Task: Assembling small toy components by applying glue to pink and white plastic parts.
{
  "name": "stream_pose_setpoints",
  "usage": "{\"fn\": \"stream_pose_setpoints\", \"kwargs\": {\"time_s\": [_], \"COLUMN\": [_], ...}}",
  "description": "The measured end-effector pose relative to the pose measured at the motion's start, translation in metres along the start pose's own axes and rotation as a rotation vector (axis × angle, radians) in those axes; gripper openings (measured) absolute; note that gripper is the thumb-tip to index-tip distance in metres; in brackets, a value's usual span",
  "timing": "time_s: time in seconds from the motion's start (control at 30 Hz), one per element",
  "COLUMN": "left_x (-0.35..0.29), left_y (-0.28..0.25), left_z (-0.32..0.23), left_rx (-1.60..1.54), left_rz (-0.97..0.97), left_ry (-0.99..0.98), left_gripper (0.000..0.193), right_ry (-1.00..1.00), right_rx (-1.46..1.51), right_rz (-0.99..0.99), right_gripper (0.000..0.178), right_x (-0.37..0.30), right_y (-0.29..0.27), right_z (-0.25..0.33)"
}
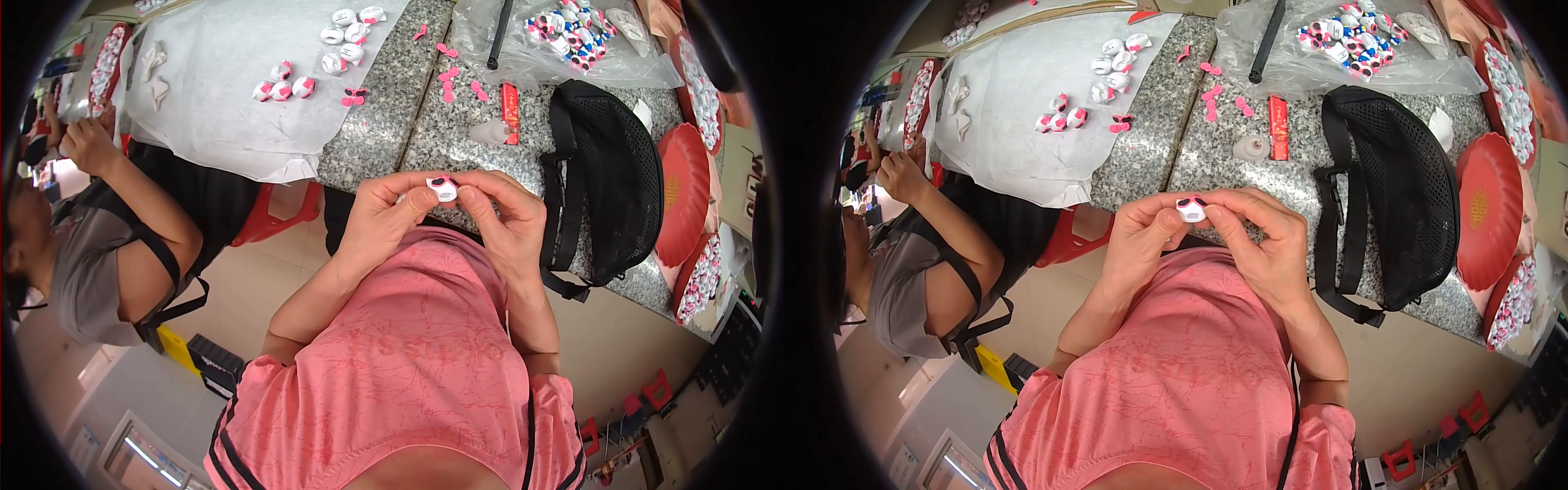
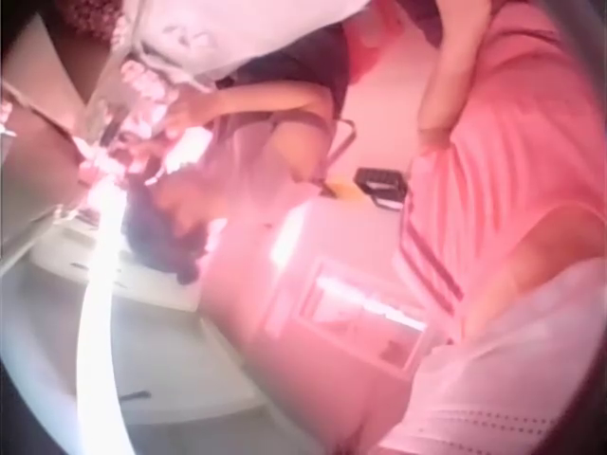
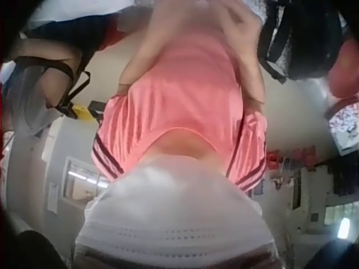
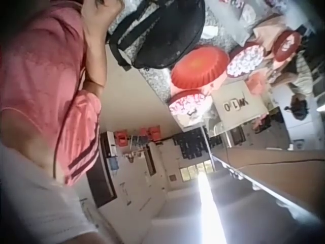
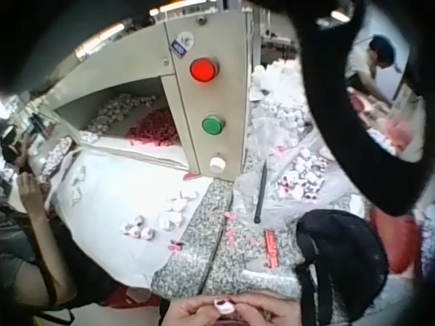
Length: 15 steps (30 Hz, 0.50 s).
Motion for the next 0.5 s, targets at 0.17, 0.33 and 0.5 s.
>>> {"fn": "stream_pose_setpoints", "kwargs": {"time_s": [0.17, 0.33, 0.5], "left_x": [-0.001, -0.002, -0.001], "left_y": [-0.002, 0.001, 0.0], "left_z": [-0.004, -0.011, -0.011], "left_rx": [0.023, 0.104, 0.161], "left_rz": [-0.074, -0.058, -0.038], "left_ry": [0.025, 0.071, 0.065], "left_gripper": [0.028, 0.03, 0.03], "right_ry": [0.01, -0.05, -0.093], "right_rx": [0.015, 0.008, -0.035], "right_rz": [-0.001, -0.023, -0.054], "right_gripper": [0.015, 0.019, 0.021], "right_x": [-0.001, -0.001, -0.001], "right_y": [-0.001, -0.002, -0.003], "right_z": [-0.004, -0.002, 0.005]}}
Point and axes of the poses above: each hand's wrist, its own x-axis towards the middle knuckle, its own y-axis out of the palm, z = x × y, the point moved 10 cm from there along x, towards the middle knuckle, and after that the axes turned 13 degrees about -x, right-handed, at the moved point
